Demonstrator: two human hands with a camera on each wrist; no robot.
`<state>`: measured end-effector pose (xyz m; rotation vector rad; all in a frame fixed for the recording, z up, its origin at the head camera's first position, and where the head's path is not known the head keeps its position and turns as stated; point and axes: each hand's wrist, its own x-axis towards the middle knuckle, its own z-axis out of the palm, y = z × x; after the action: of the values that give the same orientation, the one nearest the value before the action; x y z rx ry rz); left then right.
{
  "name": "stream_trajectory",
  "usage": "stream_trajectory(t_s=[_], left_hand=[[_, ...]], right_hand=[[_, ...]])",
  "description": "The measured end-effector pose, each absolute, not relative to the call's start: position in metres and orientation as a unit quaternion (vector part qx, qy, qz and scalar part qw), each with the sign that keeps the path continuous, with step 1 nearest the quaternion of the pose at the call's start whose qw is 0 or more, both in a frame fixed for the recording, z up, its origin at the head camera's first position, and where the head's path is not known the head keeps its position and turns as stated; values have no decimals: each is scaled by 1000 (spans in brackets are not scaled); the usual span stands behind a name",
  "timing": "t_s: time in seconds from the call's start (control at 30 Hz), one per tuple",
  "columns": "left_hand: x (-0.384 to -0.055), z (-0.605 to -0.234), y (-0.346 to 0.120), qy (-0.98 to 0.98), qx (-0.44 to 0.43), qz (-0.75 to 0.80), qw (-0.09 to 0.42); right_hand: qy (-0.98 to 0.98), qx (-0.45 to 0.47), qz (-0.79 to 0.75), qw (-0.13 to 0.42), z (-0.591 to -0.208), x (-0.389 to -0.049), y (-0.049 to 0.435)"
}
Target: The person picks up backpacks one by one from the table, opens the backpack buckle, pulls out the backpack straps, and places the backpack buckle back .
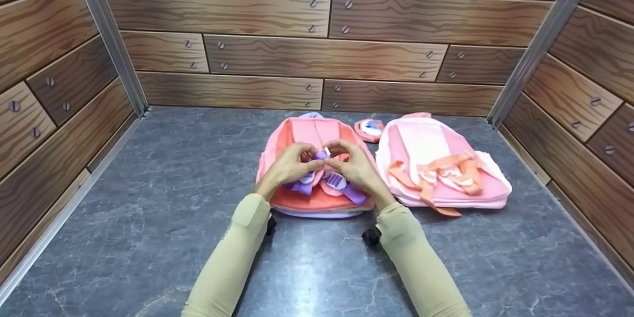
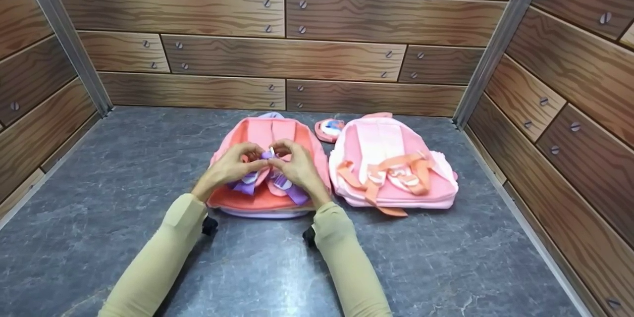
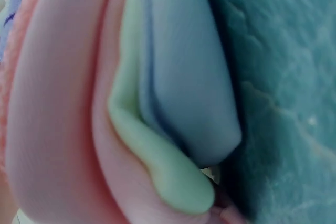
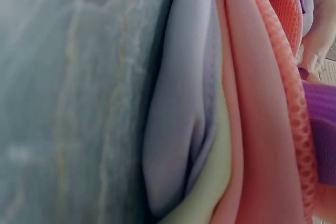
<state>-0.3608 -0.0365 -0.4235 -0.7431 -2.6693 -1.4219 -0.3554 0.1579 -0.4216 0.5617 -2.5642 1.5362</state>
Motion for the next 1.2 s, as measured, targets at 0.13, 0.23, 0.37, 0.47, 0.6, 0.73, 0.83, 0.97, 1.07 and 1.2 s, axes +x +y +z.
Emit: stream_trajectory(t_s=[0.13,0.23,0.37,0.47,0.6,0.73,0.83,0.97,1.07,1.2], left_hand=[[-361,-424,-37,-858,-229,-459,7],[-362,-424,-37,-857,-222,-465,19],[-363,-426,-36,-854,-217,-472,33],[-363,-427,-36,-856,-216,-468,32],[-363,-427,-35,-858,-219,-463,34],[-364,-428,-35,-852,-226,-470,30],[-365,-428,-35,-844,-231,-484,21],[-365,-428,-35,-832,-236,-501,13],[-364,-428,-35,-823,-235,-516,8],[-363,-428,-35,-810,-231,-539,7]], right_hand=[[-850,188,489,59,-423,-357,162],[-848,188,491,67,-423,-357,164],[-845,188,496,70,-422,-358,166],[-847,185,493,67,-422,-358,166],[-849,185,490,67,-422,-358,166],[-846,187,494,67,-423,-359,167],[-840,185,505,62,-424,-360,169],[-831,187,521,55,-425,-362,170],[-828,187,526,55,-426,-362,171],[-821,178,540,47,-426,-363,171]])
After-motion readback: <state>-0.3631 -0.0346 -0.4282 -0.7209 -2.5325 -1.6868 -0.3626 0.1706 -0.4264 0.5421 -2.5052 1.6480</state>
